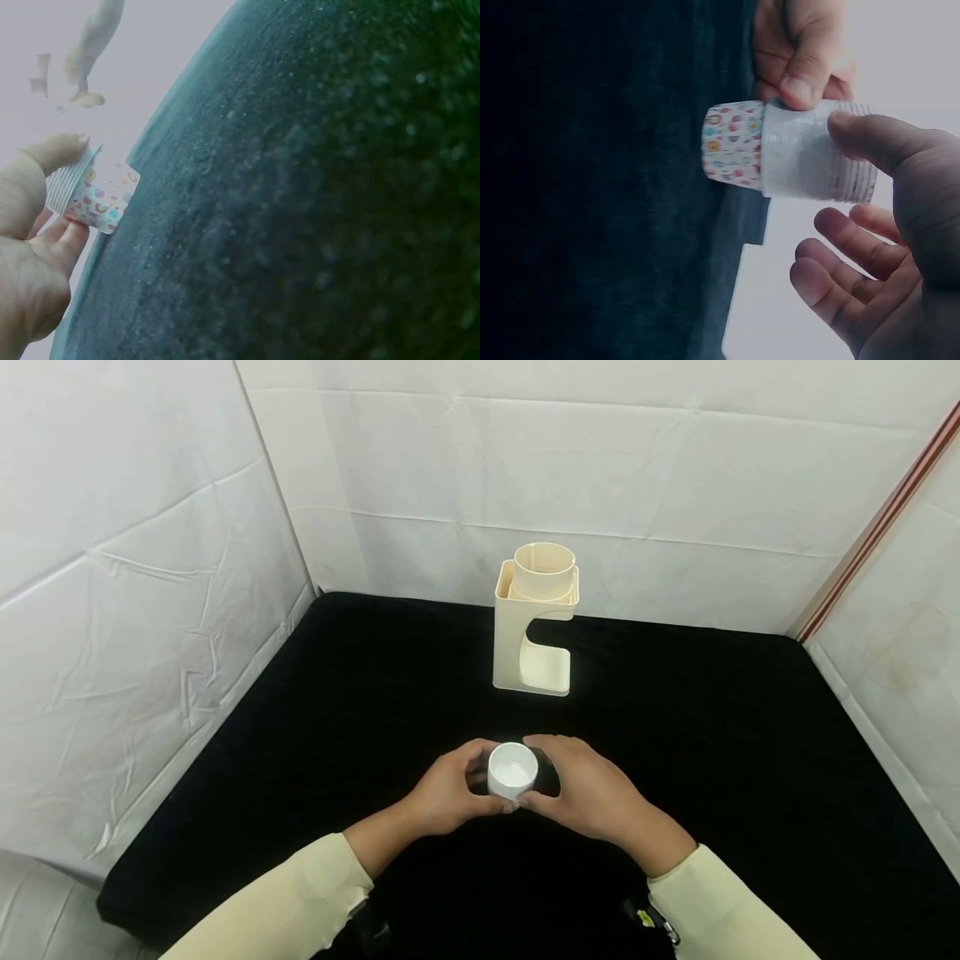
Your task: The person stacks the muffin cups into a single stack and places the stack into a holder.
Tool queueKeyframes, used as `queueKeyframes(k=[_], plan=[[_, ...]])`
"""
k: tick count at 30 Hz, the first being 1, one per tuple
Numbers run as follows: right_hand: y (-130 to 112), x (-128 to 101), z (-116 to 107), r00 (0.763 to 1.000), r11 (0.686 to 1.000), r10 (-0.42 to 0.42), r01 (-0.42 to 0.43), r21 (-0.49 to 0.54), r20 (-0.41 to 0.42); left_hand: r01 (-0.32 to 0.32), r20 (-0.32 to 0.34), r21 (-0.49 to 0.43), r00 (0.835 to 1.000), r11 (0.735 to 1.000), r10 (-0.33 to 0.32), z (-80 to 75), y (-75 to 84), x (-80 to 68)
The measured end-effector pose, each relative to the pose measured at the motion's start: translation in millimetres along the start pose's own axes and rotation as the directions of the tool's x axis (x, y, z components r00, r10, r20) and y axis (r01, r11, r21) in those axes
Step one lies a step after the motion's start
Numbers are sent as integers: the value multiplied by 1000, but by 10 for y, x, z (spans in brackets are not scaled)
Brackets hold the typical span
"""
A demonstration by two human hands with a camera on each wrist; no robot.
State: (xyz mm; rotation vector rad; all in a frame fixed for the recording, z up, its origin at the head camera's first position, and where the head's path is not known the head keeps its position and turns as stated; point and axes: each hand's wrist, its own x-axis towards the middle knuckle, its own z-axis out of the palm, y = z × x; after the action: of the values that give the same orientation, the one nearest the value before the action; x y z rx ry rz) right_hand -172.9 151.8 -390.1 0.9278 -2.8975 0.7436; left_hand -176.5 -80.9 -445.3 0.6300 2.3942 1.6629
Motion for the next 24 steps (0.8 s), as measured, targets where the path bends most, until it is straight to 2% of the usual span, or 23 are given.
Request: queueKeyframes(k=[8, 16, 19, 24], plan=[[118, -51, 132, 995, 983, 103, -103, 153, 11, 24, -18, -42, 1000, 999, -25, -9, 15, 33], [137, -35, 236, 985, 945, 166, -144, 292, -50, 46, -54, -91, 997, 995, -51, -45, 17, 81], [120, -13, 236, 981, 935, 168, -128, 331, -95, 19, -78, -122, 997, 992, -29, -91, 36, 98], [76, 63, 158, 971, 931, 170, -102, 350, -170, -62, -122, -176, 992, 982, 40, -198, 136, 150]])
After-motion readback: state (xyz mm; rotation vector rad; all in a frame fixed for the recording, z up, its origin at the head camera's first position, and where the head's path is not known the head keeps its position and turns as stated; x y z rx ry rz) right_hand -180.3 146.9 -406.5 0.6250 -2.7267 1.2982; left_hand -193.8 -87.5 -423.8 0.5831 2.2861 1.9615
